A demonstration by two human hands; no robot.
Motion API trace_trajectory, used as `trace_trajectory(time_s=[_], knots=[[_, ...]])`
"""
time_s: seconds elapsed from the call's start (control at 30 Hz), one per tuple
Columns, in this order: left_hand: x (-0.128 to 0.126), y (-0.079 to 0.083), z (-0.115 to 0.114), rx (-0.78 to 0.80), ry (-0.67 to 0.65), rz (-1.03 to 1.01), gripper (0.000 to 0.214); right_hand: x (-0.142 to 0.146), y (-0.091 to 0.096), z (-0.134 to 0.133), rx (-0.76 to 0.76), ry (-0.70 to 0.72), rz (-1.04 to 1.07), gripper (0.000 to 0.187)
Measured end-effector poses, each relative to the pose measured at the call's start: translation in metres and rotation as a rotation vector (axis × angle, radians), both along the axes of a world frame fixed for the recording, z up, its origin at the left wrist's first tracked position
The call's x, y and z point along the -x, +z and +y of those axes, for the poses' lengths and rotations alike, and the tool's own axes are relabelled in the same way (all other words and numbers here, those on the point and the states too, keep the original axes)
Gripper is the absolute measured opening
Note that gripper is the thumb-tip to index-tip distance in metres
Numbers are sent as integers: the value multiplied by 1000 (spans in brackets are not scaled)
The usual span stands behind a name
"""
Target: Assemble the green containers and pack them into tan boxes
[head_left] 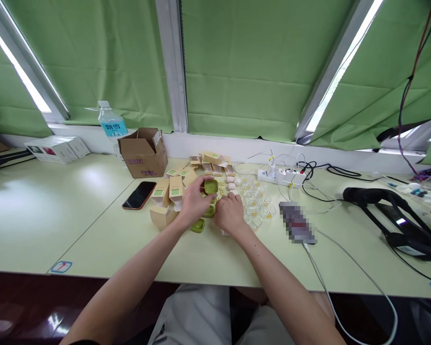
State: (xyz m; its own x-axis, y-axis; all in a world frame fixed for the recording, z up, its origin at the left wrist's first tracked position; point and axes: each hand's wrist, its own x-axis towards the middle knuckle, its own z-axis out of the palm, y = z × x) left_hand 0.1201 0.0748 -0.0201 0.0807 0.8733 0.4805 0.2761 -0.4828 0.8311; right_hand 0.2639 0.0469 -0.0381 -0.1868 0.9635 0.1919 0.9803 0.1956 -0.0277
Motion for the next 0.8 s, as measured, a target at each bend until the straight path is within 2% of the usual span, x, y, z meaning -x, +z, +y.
trace_trajectory(time_s=[0.13, 0.3, 0.4, 0.5, 0.6, 0.7, 0.8], knots=[[-2, -15, 13, 39, -30, -158, 48, 3, -3, 3, 0, -2, -21, 21], [4, -21, 7, 13, -93, -227, 50, 4, -5, 2, 8, -10, 5, 18], [6, -22, 5, 28, -104, -237, 53, -4, -3, 1, -33, -7, 127, 10], [8, -24, 7, 43, -105, -230, 55, -21, 1, 2, -142, 18, 448, 11], [10, -27, 10, 67, -131, -200, 63, -43, 6, 6, -261, 119, 994, 9], [10, -30, 10, 77, -182, -144, 74, -60, 9, 9, -234, 229, 1467, 20], [10, -31, 7, 49, -280, -120, 78, -72, 9, 8, -138, 287, 1724, 36]])
